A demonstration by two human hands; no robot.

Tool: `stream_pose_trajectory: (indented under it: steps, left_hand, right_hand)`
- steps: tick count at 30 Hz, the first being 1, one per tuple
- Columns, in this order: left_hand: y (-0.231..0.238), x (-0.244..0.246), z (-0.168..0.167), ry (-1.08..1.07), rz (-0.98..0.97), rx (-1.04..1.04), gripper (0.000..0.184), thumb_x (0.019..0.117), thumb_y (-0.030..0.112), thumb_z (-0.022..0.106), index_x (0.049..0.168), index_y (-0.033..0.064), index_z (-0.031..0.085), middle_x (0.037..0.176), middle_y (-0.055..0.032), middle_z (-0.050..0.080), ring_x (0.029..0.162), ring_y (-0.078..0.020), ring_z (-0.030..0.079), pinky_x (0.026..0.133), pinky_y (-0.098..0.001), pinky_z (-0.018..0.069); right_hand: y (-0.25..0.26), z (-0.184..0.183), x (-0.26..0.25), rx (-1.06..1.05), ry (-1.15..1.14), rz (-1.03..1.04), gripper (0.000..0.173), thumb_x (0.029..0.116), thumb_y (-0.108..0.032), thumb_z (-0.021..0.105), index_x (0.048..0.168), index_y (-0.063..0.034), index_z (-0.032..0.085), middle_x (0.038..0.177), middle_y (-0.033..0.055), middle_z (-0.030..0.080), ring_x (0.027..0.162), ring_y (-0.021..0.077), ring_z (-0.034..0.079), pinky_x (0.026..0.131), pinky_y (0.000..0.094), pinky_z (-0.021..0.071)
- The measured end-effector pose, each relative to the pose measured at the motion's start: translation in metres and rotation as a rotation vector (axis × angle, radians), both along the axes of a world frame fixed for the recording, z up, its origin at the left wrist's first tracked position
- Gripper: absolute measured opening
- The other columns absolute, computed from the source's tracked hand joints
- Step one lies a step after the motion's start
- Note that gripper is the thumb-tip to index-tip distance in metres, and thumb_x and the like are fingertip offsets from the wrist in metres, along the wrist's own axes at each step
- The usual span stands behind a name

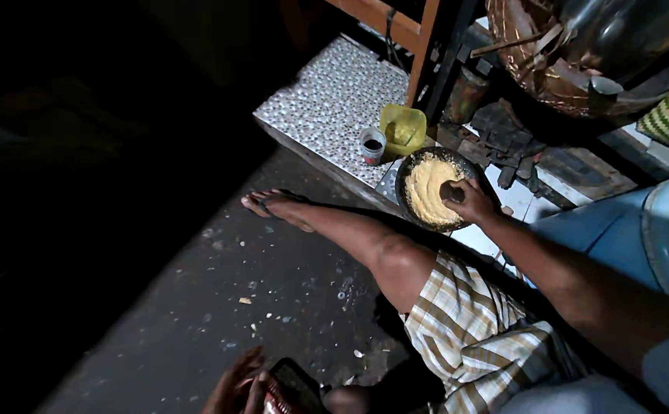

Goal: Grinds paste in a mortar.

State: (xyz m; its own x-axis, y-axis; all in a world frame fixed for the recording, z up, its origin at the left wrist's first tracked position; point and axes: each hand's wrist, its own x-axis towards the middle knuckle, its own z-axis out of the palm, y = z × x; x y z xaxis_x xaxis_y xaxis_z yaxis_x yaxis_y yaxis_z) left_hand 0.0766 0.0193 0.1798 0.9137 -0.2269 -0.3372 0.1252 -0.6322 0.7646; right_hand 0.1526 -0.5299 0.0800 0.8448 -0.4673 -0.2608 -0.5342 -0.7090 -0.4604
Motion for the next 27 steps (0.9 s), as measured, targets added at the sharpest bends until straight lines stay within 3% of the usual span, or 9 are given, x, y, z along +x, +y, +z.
stream_pose_trajectory:
  steps: [4, 8, 12, 13, 17, 20, 23, 25, 27]
  left_hand:
    - [-0.005, 0.003, 0.009, -0.026, 0.011, 0.011, 0.046, 0.1023, 0.015, 0.052, 0.141, -0.0091, 0.048, 0.128, -0.026, 0.061, 0.096, -0.0175, 0.069, 0.084, -0.0344, 0.0584]
    - [0.0, -0.003, 0.005, -0.022, 0.011, -0.005, 0.046, 0.1033, 0.016, 0.052, 0.141, -0.0093, 0.048, 0.127, -0.0255, 0.062, 0.096, -0.0163, 0.069, 0.084, -0.0342, 0.0589]
    - [0.001, -0.004, 0.002, 0.014, -0.012, 0.034, 0.045, 0.103, 0.017, 0.052, 0.142, -0.007, 0.049, 0.126, -0.0238, 0.062, 0.09, -0.015, 0.069, 0.08, -0.0335, 0.0593]
    - [-0.001, -0.001, 0.003, 0.008, -0.014, 0.038, 0.045, 0.1028, 0.018, 0.052, 0.141, -0.0067, 0.049, 0.126, -0.0237, 0.062, 0.09, -0.0158, 0.07, 0.08, -0.0345, 0.0598]
    - [-0.001, 0.002, 0.007, -0.02, -0.007, 0.03, 0.046, 0.1027, 0.019, 0.054, 0.141, -0.0062, 0.05, 0.128, -0.0235, 0.062, 0.093, -0.0154, 0.069, 0.081, -0.0339, 0.0591]
    - [0.002, -0.001, -0.001, -0.018, -0.008, -0.007, 0.045, 0.1036, 0.017, 0.053, 0.141, -0.0078, 0.048, 0.127, -0.0236, 0.062, 0.093, -0.0151, 0.069, 0.081, -0.0345, 0.0601]
    - [-0.001, -0.003, -0.002, 0.016, -0.02, 0.011, 0.044, 0.103, 0.015, 0.052, 0.141, -0.0067, 0.049, 0.126, -0.0221, 0.062, 0.086, -0.0123, 0.069, 0.077, -0.0331, 0.0601]
    - [-0.005, 0.003, 0.001, 0.029, -0.022, 0.02, 0.044, 0.1021, 0.016, 0.053, 0.141, -0.0048, 0.05, 0.127, -0.0208, 0.062, 0.085, -0.0126, 0.069, 0.075, -0.0329, 0.0603]
    - [-0.008, 0.006, 0.006, 0.016, -0.013, 0.038, 0.045, 0.1016, 0.018, 0.054, 0.141, -0.0031, 0.051, 0.127, -0.0203, 0.063, 0.085, -0.0138, 0.069, 0.074, -0.0333, 0.0598]
  right_hand:
    - [-0.02, 0.021, 0.01, 0.215, 0.043, -0.028, 0.063, 0.0908, -0.041, 0.079, 0.142, -0.011, 0.058, 0.151, 0.0211, 0.05, 0.137, 0.0394, 0.051, 0.11, 0.0624, 0.0426]
    - [-0.004, 0.022, -0.026, 0.114, 0.069, -0.021, 0.061, 0.0879, -0.042, 0.082, 0.138, -0.0146, 0.062, 0.145, 0.0207, 0.052, 0.123, 0.0414, 0.058, 0.096, 0.0657, 0.0494]
    - [0.01, 0.006, -0.005, -0.024, 0.059, -0.002, 0.064, 0.0876, -0.049, 0.078, 0.141, -0.0196, 0.06, 0.15, 0.0204, 0.049, 0.116, 0.0427, 0.063, 0.085, 0.0661, 0.0535]
    - [0.006, 0.006, 0.006, -0.006, 0.05, 0.005, 0.064, 0.0882, -0.048, 0.078, 0.141, -0.0188, 0.059, 0.15, 0.0212, 0.048, 0.117, 0.0431, 0.062, 0.086, 0.066, 0.0533]
    - [-0.01, 0.012, 0.007, 0.232, 0.047, 0.01, 0.063, 0.0903, -0.04, 0.079, 0.141, -0.0091, 0.057, 0.15, 0.0251, 0.048, 0.132, 0.043, 0.052, 0.105, 0.0644, 0.0454]
    - [0.011, 0.019, -0.024, 0.084, 0.072, 0.061, 0.06, 0.0883, -0.041, 0.081, 0.14, -0.0169, 0.061, 0.147, 0.0191, 0.051, 0.119, 0.0407, 0.06, 0.092, 0.0654, 0.052]
    - [0.025, 0.008, -0.015, -0.101, 0.089, 0.077, 0.061, 0.0885, -0.047, 0.077, 0.142, -0.024, 0.06, 0.153, 0.0189, 0.047, 0.107, 0.0424, 0.067, 0.08, 0.0644, 0.0558]
    - [0.016, 0.005, 0.006, -0.081, 0.076, 0.079, 0.062, 0.0886, -0.048, 0.076, 0.142, -0.0226, 0.059, 0.152, 0.0204, 0.046, 0.11, 0.043, 0.065, 0.082, 0.0641, 0.055]
    - [-0.003, 0.01, 0.025, 0.098, 0.064, 0.039, 0.062, 0.0899, -0.044, 0.078, 0.142, -0.0163, 0.059, 0.152, 0.0236, 0.045, 0.128, 0.0445, 0.055, 0.098, 0.066, 0.0489]
